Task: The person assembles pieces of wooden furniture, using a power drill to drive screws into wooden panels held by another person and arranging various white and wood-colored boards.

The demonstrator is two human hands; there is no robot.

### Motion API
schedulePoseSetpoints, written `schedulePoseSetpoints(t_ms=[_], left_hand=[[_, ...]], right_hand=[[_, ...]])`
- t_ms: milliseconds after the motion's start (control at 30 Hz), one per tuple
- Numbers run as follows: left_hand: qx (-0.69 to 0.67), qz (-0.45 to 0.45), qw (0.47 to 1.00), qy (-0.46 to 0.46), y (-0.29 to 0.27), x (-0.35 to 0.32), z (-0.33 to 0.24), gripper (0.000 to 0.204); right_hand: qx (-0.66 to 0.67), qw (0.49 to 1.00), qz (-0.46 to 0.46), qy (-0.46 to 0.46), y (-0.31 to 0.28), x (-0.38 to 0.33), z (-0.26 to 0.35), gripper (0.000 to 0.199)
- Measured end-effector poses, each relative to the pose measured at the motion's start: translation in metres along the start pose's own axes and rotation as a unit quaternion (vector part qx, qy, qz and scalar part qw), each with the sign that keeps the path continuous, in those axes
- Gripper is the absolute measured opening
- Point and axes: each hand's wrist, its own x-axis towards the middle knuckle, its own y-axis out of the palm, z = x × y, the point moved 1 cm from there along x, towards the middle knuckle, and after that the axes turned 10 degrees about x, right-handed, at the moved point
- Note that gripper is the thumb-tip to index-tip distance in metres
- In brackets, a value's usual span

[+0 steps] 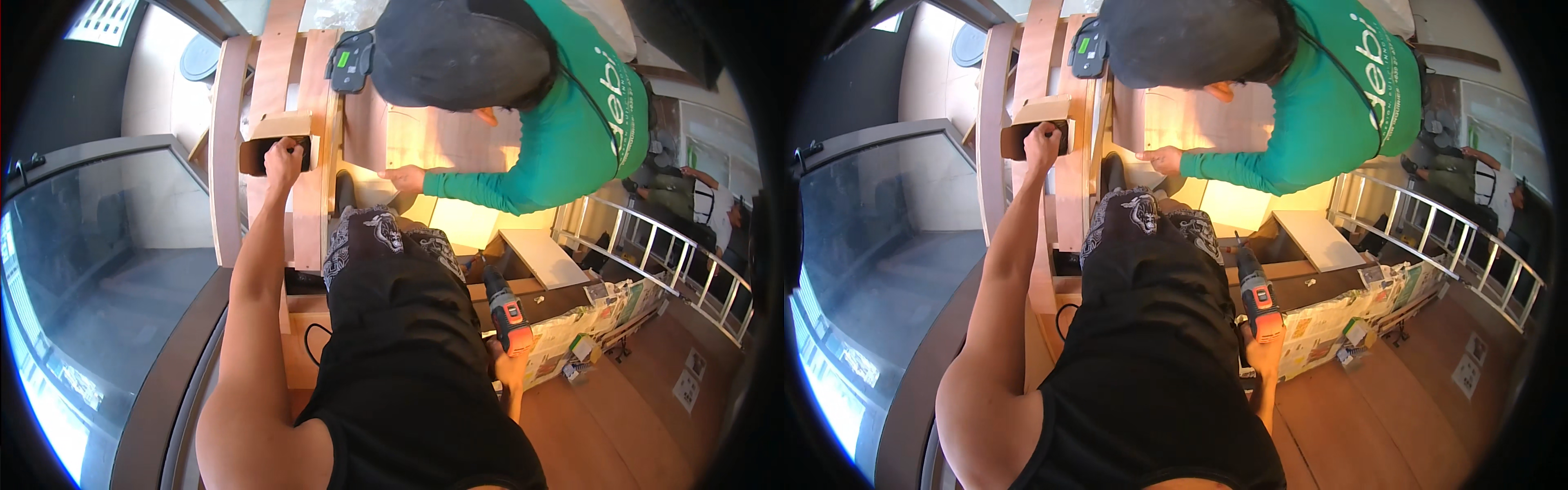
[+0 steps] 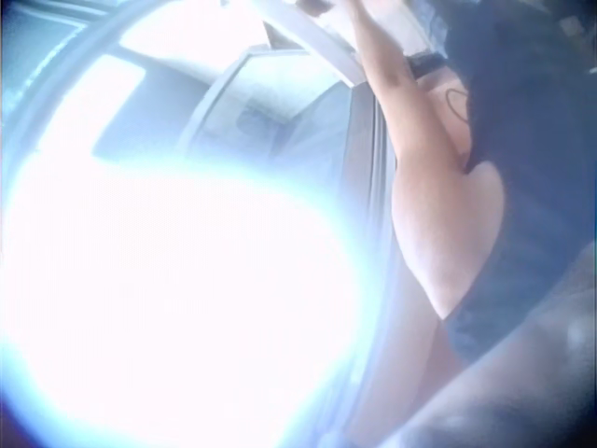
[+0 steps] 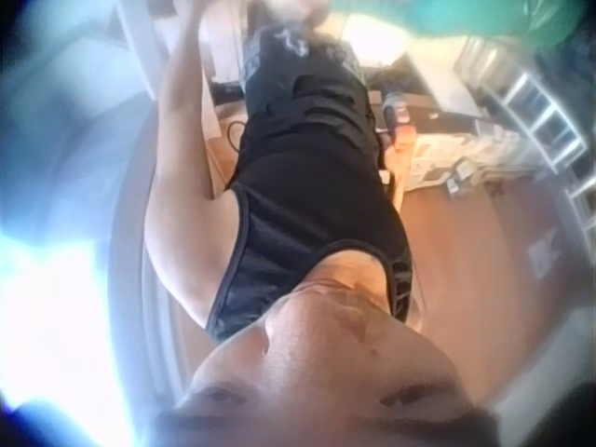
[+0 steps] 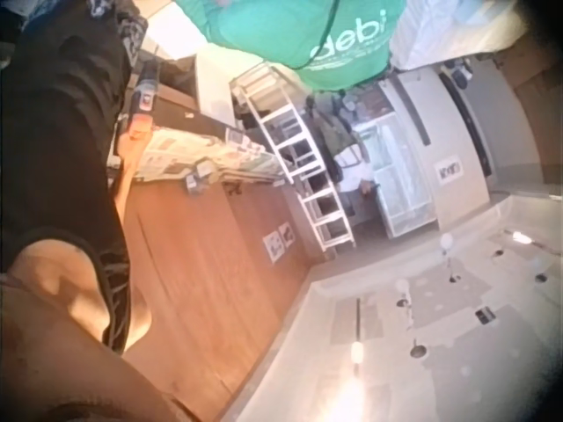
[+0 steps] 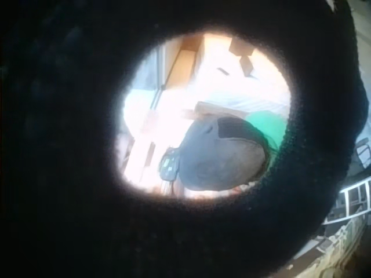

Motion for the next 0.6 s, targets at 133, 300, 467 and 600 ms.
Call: schedulePoseSetpoints(t_ms=[133, 300, 467, 600], left_hand=[[-0.11, -0.002, 0.991, -0.078, -0.018, 0.002, -0.001, 0.021], [-0.265, -0.06, 0.952, -0.144, -0.047, -0.017, -0.021, 0.019], [-0.233, -0.115, 0.954, -0.152, -0.071, -0.054, -0.027, 0.025], [-0.253, -0.14, 0.934, -0.209, -0.064, -0.089, -0.02, 0.03]], right_hand=[[-0.059, 0.997, 0.037, -0.033, 0.011, 0.004, 0.01, 0.027], [-0.05, 0.996, -0.006, -0.079, 0.021, 0.012, 0.006, 0.04], [-0.063, 0.991, 0.023, -0.112, 0.022, 0.02, 0.02, 0.048], [-0.033, 0.988, 0.027, -0.15, 0.033, 0.021, 0.062, 0.048]])
